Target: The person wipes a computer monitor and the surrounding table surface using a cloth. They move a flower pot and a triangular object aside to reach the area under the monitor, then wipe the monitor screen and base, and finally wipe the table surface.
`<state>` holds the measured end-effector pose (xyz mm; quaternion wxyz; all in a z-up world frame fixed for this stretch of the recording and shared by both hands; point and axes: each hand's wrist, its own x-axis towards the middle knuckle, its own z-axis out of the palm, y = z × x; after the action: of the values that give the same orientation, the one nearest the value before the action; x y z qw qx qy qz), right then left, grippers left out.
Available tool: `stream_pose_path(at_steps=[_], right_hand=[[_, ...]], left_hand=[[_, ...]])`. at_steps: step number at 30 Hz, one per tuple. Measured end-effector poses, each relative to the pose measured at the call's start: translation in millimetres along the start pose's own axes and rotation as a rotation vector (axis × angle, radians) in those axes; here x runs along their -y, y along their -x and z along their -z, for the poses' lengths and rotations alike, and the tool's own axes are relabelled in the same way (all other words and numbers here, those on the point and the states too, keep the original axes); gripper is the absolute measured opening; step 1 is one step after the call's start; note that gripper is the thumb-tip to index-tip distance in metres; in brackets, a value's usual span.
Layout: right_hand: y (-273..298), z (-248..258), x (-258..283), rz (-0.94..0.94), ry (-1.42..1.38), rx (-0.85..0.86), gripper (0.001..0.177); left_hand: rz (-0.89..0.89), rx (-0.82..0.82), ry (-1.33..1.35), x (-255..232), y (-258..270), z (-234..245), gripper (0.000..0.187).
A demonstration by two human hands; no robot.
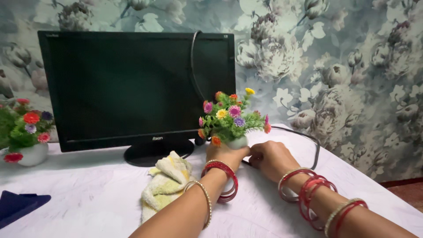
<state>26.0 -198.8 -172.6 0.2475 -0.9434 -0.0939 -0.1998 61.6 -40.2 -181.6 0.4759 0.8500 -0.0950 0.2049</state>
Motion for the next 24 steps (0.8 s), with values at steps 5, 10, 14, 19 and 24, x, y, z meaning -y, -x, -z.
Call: stream_pose_path(at_steps=[5, 10, 14, 19, 24], right_hand=[[-8, 13, -19, -0.261, -0.290, -0.215, 0.038], [-16, 39, -43, -0.342, -0.691, -0.239, 0.044], [-15, 47, -61, -0.414, -0.794, -0.226, 0.048], [-13, 45, -77, -0.414, -0.540, -0.233, 0.058], [-13, 39, -83, -0.407, -0.403, -0.249, 0.058]], left_hand=[[0.017, 0.073, 0.053, -20, -10, -14, 0.057], [0.067, 0.133, 0.069, -42, -15, -54, 0.069], [0.177, 0.186, 0.105, -48, -21, -93, 0.076], [0.085, 0.165, -0.023, -34, -37, -133, 0.079], [-0.033, 0.178, -0.190, -25, -48, -143, 0.088]])
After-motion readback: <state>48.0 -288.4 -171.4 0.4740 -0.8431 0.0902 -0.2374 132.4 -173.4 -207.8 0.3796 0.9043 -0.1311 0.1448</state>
